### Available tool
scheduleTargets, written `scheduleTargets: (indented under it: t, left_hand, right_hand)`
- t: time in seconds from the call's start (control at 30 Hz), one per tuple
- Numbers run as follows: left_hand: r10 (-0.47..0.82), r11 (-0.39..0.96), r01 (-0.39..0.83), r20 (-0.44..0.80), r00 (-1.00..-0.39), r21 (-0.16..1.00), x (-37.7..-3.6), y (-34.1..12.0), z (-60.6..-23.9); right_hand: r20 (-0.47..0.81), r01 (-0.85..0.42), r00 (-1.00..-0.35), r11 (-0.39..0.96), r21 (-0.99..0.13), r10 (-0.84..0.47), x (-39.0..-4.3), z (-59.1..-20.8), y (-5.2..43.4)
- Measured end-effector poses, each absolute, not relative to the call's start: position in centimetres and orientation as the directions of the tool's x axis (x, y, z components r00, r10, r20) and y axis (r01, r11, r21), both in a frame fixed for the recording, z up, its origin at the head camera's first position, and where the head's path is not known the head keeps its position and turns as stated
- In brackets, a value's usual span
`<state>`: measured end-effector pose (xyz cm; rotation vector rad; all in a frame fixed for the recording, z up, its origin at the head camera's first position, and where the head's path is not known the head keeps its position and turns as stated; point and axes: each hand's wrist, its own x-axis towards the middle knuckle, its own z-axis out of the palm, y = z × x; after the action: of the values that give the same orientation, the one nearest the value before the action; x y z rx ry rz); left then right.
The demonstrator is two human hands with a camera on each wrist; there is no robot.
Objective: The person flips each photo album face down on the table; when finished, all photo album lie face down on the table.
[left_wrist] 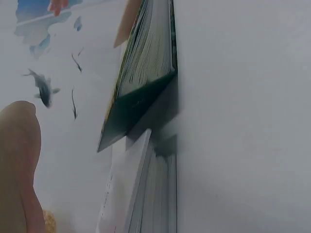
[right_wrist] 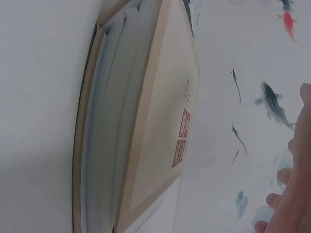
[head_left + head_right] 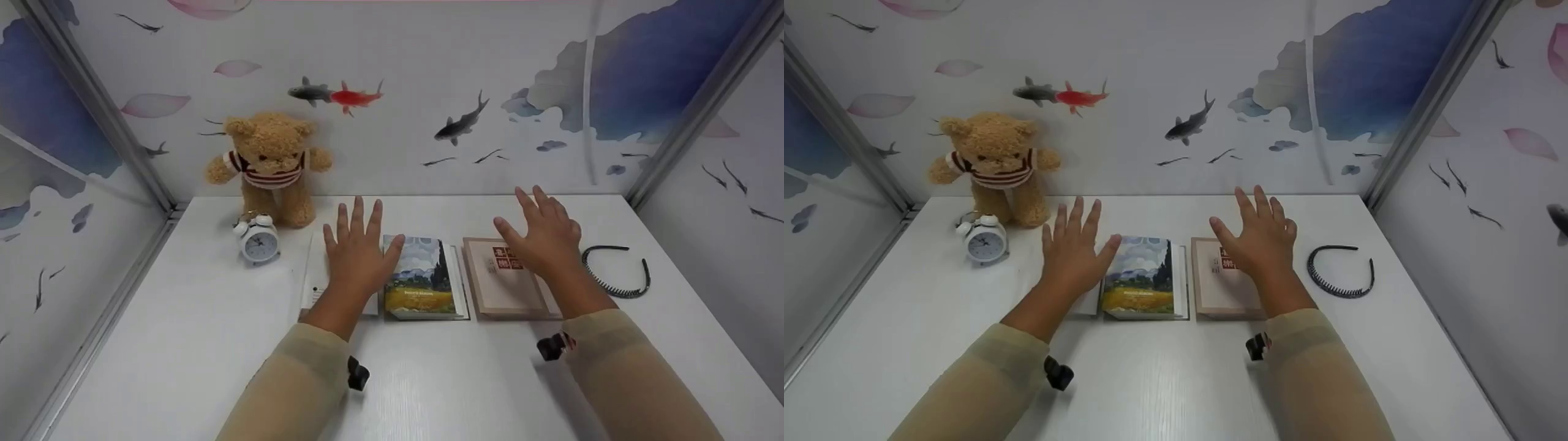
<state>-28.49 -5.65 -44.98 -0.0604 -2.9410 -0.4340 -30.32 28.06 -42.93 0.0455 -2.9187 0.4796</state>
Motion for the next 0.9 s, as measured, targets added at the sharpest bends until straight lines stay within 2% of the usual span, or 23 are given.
scheduleTargets:
  t: [0.17,0.4,0.6,0.73,0.9]
  left_hand:
    - [0.062,0.912,0.117,0.152,-0.987,0.392,-27.7,-3.3,-45.5]
    - [0.117,0.763,0.136,0.072,-0.991,0.632,-26.1,0.4,-45.9]
    - [0.18,0.673,0.141,0.024,-0.983,0.726,-24.3,3.3,-46.6]
    - [0.222,0.548,0.07,-0.064,-0.973,0.833,-23.2,4.8,-46.8]
    - [0.247,0.297,-0.131,-0.208,-0.946,0.946,-22.4,6.1,-46.9]
  right_hand:
    - [0.194,-0.067,-0.981,0.923,-0.379,0.009,-29.5,-43.1,29.6]
    - [0.171,-0.066,-0.985,0.87,-0.489,0.021,-28.5,-44.0,31.8]
    - [0.137,-0.034,-0.988,0.774,-0.632,0.068,-27.4,-45.0,32.5]
    - [0.054,0.029,-0.994,0.701,-0.712,0.096,-26.6,-45.7,32.9]
    - [-0.035,0.078,-0.996,0.599,-0.797,0.083,-26.2,-46.6,33.1]
